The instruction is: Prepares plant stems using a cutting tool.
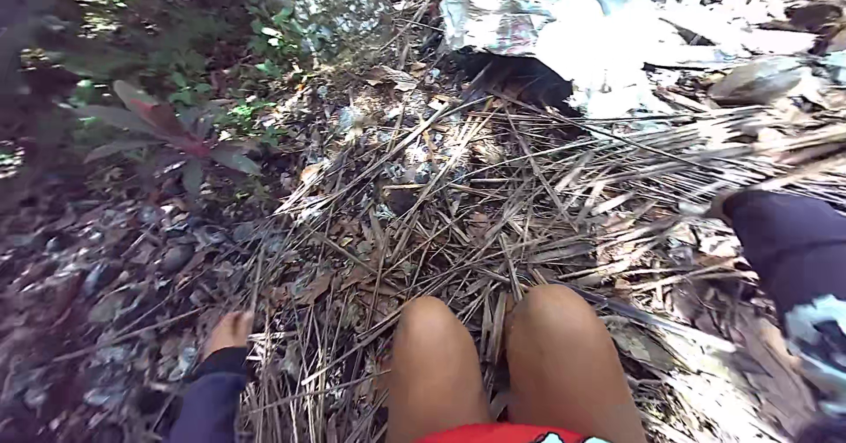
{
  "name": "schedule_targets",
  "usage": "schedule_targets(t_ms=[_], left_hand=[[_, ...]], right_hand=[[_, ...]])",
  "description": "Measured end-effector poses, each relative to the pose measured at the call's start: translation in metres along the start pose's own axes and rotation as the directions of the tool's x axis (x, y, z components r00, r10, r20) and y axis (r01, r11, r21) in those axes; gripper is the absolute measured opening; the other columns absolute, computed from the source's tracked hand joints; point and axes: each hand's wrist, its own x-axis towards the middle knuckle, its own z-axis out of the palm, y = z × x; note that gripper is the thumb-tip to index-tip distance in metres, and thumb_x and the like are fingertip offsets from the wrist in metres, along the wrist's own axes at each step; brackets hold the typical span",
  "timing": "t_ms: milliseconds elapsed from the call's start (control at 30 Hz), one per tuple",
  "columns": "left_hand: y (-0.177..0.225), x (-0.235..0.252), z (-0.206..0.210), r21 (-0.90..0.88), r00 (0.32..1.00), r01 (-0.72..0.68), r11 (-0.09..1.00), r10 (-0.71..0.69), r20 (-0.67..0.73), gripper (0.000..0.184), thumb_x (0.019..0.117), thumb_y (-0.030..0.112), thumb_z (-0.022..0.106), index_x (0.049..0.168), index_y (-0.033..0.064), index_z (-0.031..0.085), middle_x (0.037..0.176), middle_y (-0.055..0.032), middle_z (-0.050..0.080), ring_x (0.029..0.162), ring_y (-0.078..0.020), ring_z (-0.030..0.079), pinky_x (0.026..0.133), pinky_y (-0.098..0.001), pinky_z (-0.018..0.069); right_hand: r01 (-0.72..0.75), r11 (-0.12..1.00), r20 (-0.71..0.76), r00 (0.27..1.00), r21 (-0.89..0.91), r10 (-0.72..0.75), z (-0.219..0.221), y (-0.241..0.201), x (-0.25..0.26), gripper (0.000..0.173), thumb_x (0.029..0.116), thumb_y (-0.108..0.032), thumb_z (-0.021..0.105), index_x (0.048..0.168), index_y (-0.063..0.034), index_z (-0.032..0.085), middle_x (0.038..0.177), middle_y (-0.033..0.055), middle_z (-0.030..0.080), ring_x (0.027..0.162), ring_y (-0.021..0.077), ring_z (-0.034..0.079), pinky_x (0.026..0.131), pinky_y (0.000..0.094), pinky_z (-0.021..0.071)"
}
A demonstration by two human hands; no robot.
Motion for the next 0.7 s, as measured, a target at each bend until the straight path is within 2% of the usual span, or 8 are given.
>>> schedule_targets(t_ms=[67,133,200,267,367,500,600,700], left_hand=[[0.047,-0.015,0.012,-0.067,0.994,-0.056,0.996,0.062,0.085,0.043,0.1099,0.022,0.046,0.14,-0.008,0.054,0.134,-0.0357,0.058,0.129,-0.0507,0.055,0.112,-0.0633,0.0364],[0.102,-0.038,0.018,-0.201,0.986,-0.079,0.976,0.105,0.126,0.039,0.1105,0.019,0.044,0.138,-0.0069,0.056,0.115,-0.0324,0.067,0.103,-0.0448,0.067,0.096,-0.0588,0.0503],[0.153,-0.063,0.022,-0.404,0.971,-0.146,0.903,0.21,0.118,0.036,0.1091,0.016,0.044,0.134,-0.0066,0.058,0.096,-0.0231,0.069,0.078,-0.0291,0.069,0.078,-0.046,0.0582],[0.2,-0.091,0.023,-0.576,0.94,-0.237,0.782,0.334,0.067,0.033,0.1064,0.013,0.048,0.129,-0.0084,0.06,0.087,-0.014,0.071,0.069,-0.0157,0.068,0.07,-0.0345,0.0586],[0.257,-0.136,0.014,-0.729,0.89,-0.318,0.606,0.456,-0.009,0.025,0.1041,0.008,0.051,0.117,-0.0096,0.063,0.081,-0.005,0.073,0.066,-0.0054,0.068,0.066,-0.024,0.0578],[0.278,-0.169,0.013,-0.744,0.803,-0.503,0.439,0.557,-0.214,0.019,0.0999,0.007,0.055,0.106,-0.007,0.067,0.074,0.0033,0.07,0.06,0.0014,0.064,0.06,-0.0177,0.0559],[0.277,-0.181,0.018,-0.534,0.706,-0.7,0.474,0.569,-0.421,0.02,0.0976,0.007,0.057,0.098,-0.0076,0.07,0.072,-0.0027,0.07,0.057,-0.0012,0.063,0.058,-0.0181,0.055],[0.273,-0.184,0.024,-0.393,0.616,-0.788,0.474,0.602,-0.508,0.023,0.0989,0.009,0.055,0.099,-0.0073,0.071,0.074,-0.0078,0.072,0.058,-0.0071,0.065,0.058,-0.0221,0.0556]], right_hand=[[0.156,0.975,0.242,0.963,-0.159,-0.114,0.009,-0.031,-0.044,0.046,0.1057,-0.022,0.057,0.127,0.0191,0.056,0.129,0.0403,0.056,0.125,0.0506,0.055,0.108,0.0613,0.0385],[0.412,0.911,0.322,0.863,-0.006,-0.389,-0.009,-0.078,-0.119,0.042,0.1096,-0.022,0.048,0.131,0.0118,0.058,0.12,0.0382,0.061,0.109,0.0509,0.059,0.1,0.0641,0.0392],[0.587,0.759,0.186,0.742,0.282,-0.644,-0.017,-0.118,-0.184,0.042,0.1097,-0.024,0.047,0.142,0.0019,0.055,0.108,0.0283,0.065,0.089,0.0375,0.062,0.087,0.0566,0.0463],[0.696,0.502,-0.013,0.591,0.513,-0.806,-0.012,-0.161,-0.24,0.045,0.1081,-0.023,0.048,0.149,-0.0041,0.048,0.095,0.0144,0.067,0.072,0.0179,0.058,0.069,0.0395,0.0501],[0.626,0.177,-0.125,0.407,0.759,-0.905,0.004,-0.219,-0.312,0.055,0.1048,-0.02,0.049,0.157,-0.0058,0.036,0.084,0.0046,0.065,0.062,0.0062,0.055,0.058,0.0245,0.0477],[0.396,0.106,0.019,0.216,0.912,-0.976,0.034,-0.261,-0.348,0.057,0.106,-0.018,0.047,0.159,-0.0074,0.029,0.077,-0.0004,0.058,0.056,0.0039,0.05,0.054,0.0207,0.044],[0.302,0.086,0.026,0.196,0.949,-0.98,0.041,-0.262,-0.351,0.042,0.1055,-0.014,0.047,0.146,-0.0039,0.048,0.072,-0.0055,0.054,0.054,-0.0002,0.046,0.051,0.0162,0.0409],[0.338,-0.005,-0.12,0.321,0.941,-0.939,0.027,-0.256,-0.343,0.036,0.1041,-0.014,0.047,0.137,-0.0031,0.057,0.069,-0.0072,0.052,0.053,-0.0022,0.044,0.05,0.0148,0.0389]])
